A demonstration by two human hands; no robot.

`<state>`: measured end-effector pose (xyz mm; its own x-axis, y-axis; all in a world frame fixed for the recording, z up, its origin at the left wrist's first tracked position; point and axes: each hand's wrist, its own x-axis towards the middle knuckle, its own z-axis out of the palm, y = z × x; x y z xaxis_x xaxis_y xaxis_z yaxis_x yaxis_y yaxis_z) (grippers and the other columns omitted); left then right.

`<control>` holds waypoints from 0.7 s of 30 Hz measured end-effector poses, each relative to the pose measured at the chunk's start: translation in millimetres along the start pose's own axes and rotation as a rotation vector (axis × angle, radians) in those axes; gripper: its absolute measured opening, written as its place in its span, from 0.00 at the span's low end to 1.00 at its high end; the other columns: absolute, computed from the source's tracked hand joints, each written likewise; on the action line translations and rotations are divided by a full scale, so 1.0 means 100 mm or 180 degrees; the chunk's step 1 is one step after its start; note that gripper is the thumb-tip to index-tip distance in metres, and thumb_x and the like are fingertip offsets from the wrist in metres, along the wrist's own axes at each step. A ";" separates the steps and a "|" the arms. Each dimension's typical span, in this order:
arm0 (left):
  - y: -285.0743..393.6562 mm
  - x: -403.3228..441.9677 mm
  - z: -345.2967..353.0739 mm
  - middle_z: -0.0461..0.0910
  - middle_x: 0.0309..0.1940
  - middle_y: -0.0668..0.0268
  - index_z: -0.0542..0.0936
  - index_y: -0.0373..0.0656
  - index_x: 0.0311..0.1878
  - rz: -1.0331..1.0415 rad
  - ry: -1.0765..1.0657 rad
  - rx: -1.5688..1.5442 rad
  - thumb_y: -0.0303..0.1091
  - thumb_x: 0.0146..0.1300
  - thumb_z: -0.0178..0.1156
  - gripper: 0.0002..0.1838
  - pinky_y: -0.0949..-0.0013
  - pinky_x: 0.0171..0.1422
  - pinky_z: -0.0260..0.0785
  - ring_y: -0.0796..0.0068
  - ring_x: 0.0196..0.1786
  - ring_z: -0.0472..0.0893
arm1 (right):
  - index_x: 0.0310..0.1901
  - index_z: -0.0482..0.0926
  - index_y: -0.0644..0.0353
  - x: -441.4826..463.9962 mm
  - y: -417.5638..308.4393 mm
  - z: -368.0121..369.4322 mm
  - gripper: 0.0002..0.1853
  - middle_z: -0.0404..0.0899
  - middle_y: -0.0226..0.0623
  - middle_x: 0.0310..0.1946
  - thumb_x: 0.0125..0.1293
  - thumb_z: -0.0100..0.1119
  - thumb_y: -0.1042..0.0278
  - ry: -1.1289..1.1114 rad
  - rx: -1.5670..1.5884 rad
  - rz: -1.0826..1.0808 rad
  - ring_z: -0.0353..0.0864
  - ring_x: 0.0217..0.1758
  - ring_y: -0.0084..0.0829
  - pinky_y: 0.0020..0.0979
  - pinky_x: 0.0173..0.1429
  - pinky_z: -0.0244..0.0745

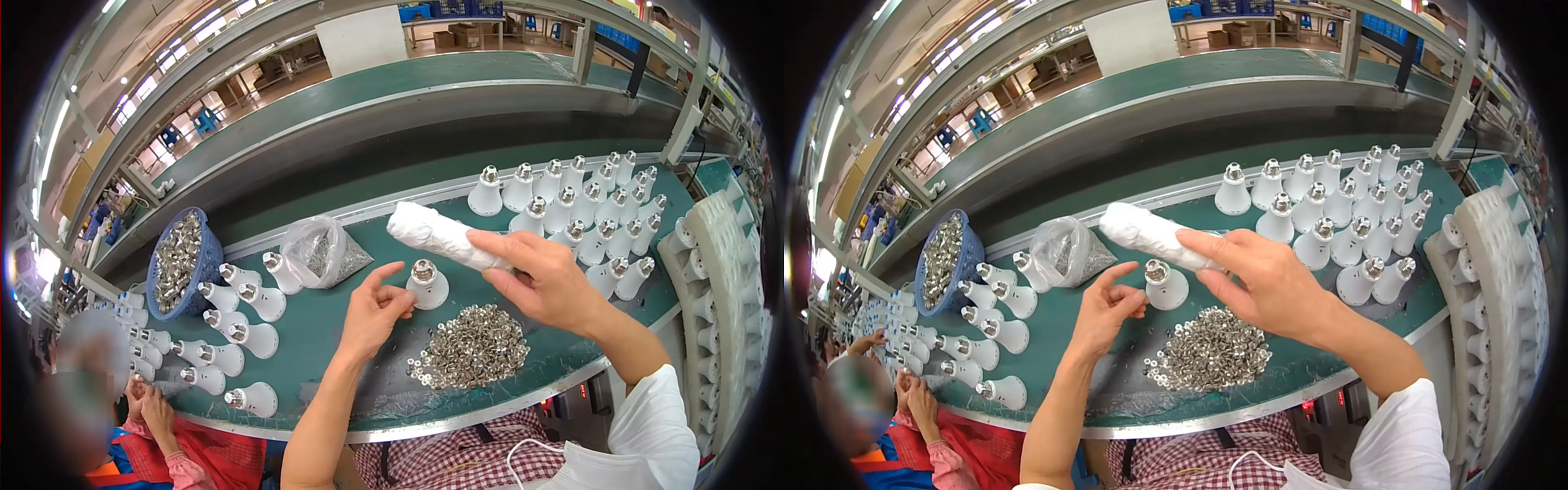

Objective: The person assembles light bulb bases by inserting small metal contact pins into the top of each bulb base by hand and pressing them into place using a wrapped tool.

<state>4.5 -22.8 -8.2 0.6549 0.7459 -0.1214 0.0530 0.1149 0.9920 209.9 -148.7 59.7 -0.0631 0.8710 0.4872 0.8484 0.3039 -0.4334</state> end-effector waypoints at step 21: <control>-0.15 -0.81 -0.33 0.72 0.21 0.70 0.73 0.41 0.28 -0.0083 0.1277 -0.1169 0.33 0.63 0.59 0.10 0.74 0.28 0.63 0.79 0.23 0.70 | 0.62 0.62 0.60 -0.13 0.13 0.80 0.26 0.72 0.37 0.30 0.61 0.54 0.73 -0.1589 0.3952 0.2668 0.69 0.24 0.22 0.25 0.23 0.65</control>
<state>-73.8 -63.3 -14.4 0.3139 0.9233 -0.2211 -0.2485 0.3047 0.9195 180.2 -124.8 -12.8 -0.1884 0.9054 -0.3804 -0.1966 -0.4143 -0.8887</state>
